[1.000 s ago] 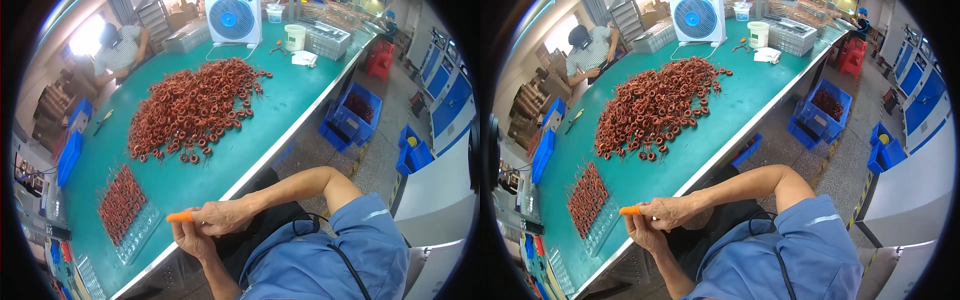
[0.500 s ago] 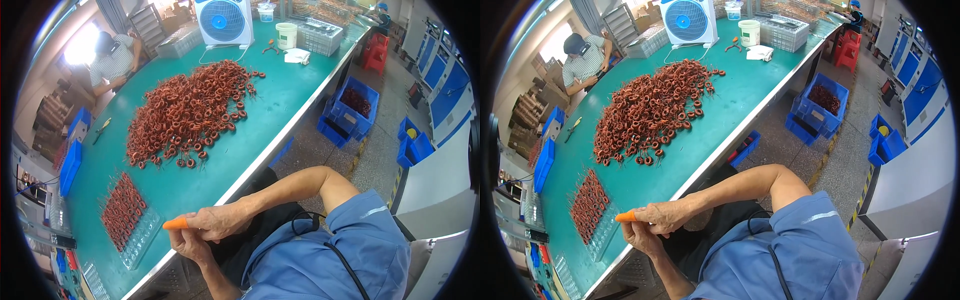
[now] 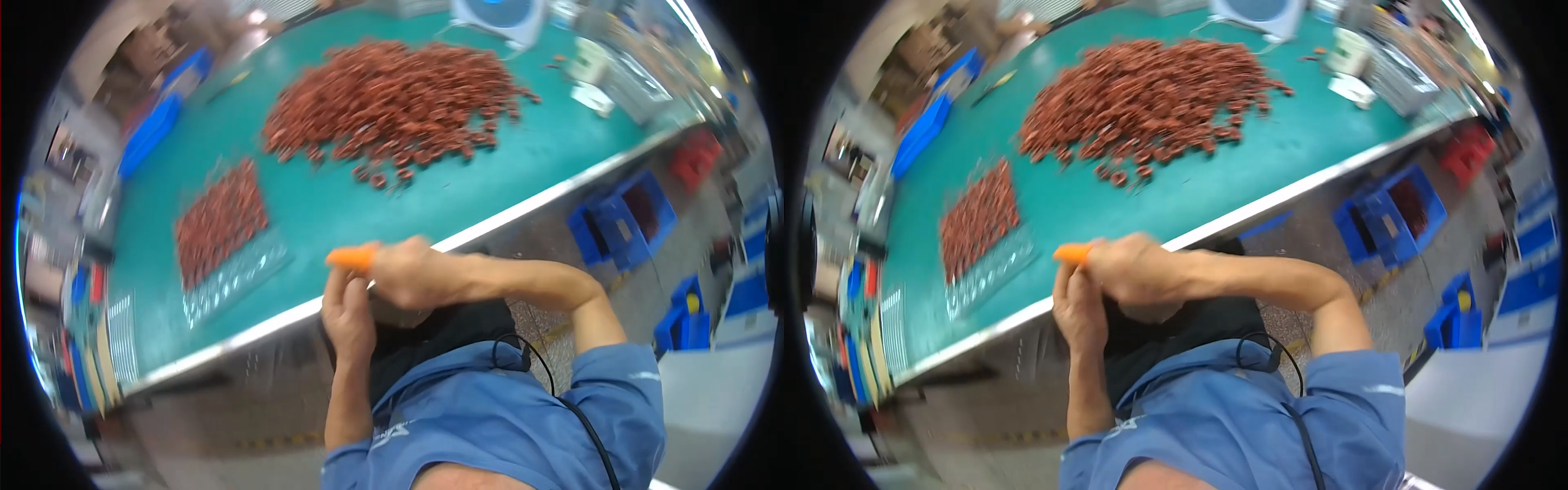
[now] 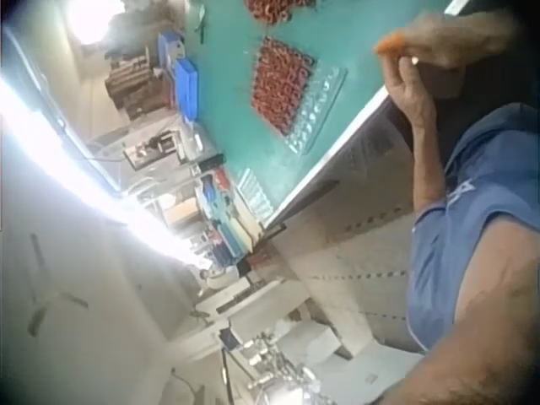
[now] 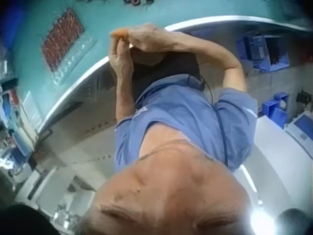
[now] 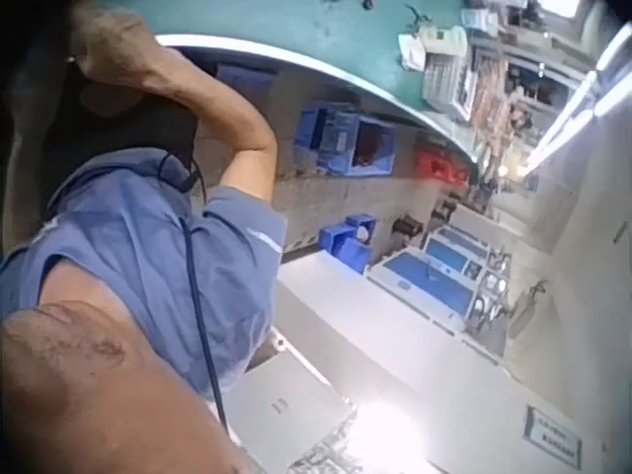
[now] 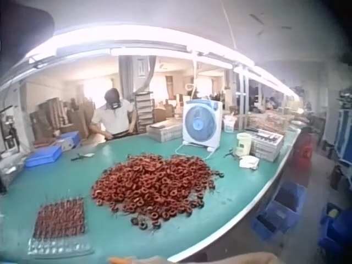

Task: Manually assembling small copper wire coils into plastic storage trays on an industrial workbench.

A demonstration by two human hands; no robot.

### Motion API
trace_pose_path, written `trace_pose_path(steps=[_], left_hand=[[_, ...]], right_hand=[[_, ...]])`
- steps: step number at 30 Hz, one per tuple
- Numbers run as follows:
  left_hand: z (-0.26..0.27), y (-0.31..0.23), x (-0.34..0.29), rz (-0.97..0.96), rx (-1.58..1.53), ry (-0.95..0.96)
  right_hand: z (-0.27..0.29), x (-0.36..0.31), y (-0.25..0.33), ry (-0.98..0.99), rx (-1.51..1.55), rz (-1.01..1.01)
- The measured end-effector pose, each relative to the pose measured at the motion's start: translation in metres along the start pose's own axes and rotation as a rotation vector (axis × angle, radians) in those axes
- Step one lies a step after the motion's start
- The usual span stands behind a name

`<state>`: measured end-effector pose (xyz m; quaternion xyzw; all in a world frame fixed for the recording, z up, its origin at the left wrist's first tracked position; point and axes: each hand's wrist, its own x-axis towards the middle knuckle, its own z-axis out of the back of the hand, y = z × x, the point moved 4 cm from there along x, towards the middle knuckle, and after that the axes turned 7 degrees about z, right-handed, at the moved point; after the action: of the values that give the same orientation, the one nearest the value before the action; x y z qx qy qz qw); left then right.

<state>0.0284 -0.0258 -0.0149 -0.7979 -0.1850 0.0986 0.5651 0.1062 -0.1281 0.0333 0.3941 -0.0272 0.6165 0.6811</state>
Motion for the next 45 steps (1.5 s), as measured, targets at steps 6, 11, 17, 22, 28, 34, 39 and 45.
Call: trace_pose_path(steps=[6, 11, 17, 22, 28, 34, 39, 45], left_hand=[[0.024, -0.001, -0.011, -0.078, 0.108, -0.018], [0.022, 0.006, -0.016, -0.058, 0.102, 0.007], [0.023, 0.006, -0.012, -0.083, 0.151, -0.010], [0.017, 0.000, -0.006, -0.149, 0.270, -0.034], [-0.015, -0.001, 0.018, -0.459, 0.859, -0.083], [-0.004, 0.006, 0.022, -0.442, 0.659, -0.117], [0.006, 0.001, 0.020, -0.229, 0.368, -0.031], [0.010, -0.011, 0.020, -0.275, 0.679, 0.101]], right_hand=[[0.035, 0.015, -0.068, -0.054, -0.408, 0.082], [0.037, 0.019, -0.124, 0.285, -0.634, 0.100], [0.041, 0.016, -0.138, 0.359, -0.542, 0.010], [0.047, 0.018, -0.118, 0.234, -0.270, -0.266], [0.016, 0.005, -0.077, -0.066, 0.645, -0.604], [0.001, 0.003, -0.055, -0.144, 0.825, -0.586], [0.023, -0.009, -0.061, -0.225, 0.350, -0.491], [0.019, 0.013, -0.050, -0.078, 0.368, -0.360]])
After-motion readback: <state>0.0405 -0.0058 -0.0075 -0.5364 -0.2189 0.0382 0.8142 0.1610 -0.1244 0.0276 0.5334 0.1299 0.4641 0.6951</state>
